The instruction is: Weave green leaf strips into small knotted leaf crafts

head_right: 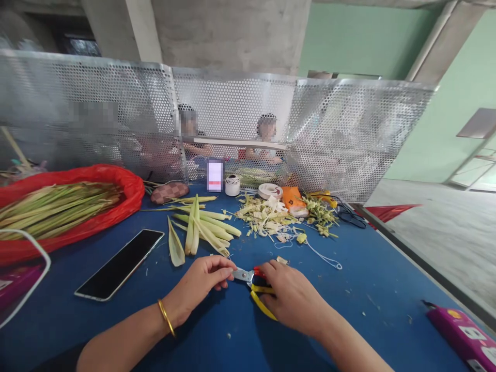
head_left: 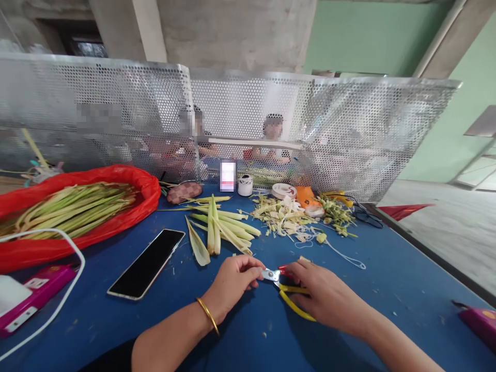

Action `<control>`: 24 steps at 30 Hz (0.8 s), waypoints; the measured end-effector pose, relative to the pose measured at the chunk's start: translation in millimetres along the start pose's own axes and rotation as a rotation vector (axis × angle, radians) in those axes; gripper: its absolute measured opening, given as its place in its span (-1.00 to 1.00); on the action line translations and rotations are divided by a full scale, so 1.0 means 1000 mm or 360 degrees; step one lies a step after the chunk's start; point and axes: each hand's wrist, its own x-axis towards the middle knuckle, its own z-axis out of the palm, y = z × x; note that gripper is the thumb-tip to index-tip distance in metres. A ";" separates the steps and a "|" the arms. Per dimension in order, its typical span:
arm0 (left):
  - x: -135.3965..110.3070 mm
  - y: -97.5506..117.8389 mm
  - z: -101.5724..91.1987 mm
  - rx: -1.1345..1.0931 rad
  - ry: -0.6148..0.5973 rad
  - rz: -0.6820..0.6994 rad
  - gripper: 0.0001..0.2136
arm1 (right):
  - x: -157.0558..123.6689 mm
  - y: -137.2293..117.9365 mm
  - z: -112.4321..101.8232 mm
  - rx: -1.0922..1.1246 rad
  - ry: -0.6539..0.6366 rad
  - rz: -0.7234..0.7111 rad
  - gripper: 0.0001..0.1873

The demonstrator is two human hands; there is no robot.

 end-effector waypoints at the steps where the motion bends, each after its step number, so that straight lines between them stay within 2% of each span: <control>1: 0.000 0.001 -0.001 -0.0003 0.0023 0.0025 -0.86 | -0.002 0.001 0.001 -0.0047 -0.0023 -0.0017 -0.68; 3: 0.000 0.003 -0.003 -0.0040 0.0090 0.0063 -0.87 | -0.004 0.005 0.002 -0.0119 -0.0032 -0.0005 -0.55; 7: 0.006 0.009 -0.016 -0.0171 0.0323 0.0141 -0.84 | 0.002 0.006 0.006 -0.0174 -0.0036 0.0006 -0.49; 11: 0.021 0.019 -0.045 -0.0359 0.0720 0.0318 -0.75 | 0.005 0.008 0.013 -0.0175 -0.0042 0.0013 -0.40; 14: 0.032 0.025 -0.073 -0.0401 0.1019 0.0478 -0.71 | 0.004 0.014 0.016 -0.0137 -0.0045 -0.0004 -0.24; 17: 0.039 0.027 -0.095 -0.0314 0.1136 0.0508 -0.69 | 0.005 0.022 0.013 -0.0008 -0.0009 0.0026 -0.15; 21: 0.044 0.025 -0.107 -0.0067 0.1178 0.0526 -0.75 | 0.009 0.041 0.004 0.0099 0.0155 0.0308 -0.30; 24: 0.047 0.021 -0.108 0.0203 0.1138 0.0548 -0.81 | 0.013 0.061 0.004 -0.0027 0.0334 0.0495 -0.40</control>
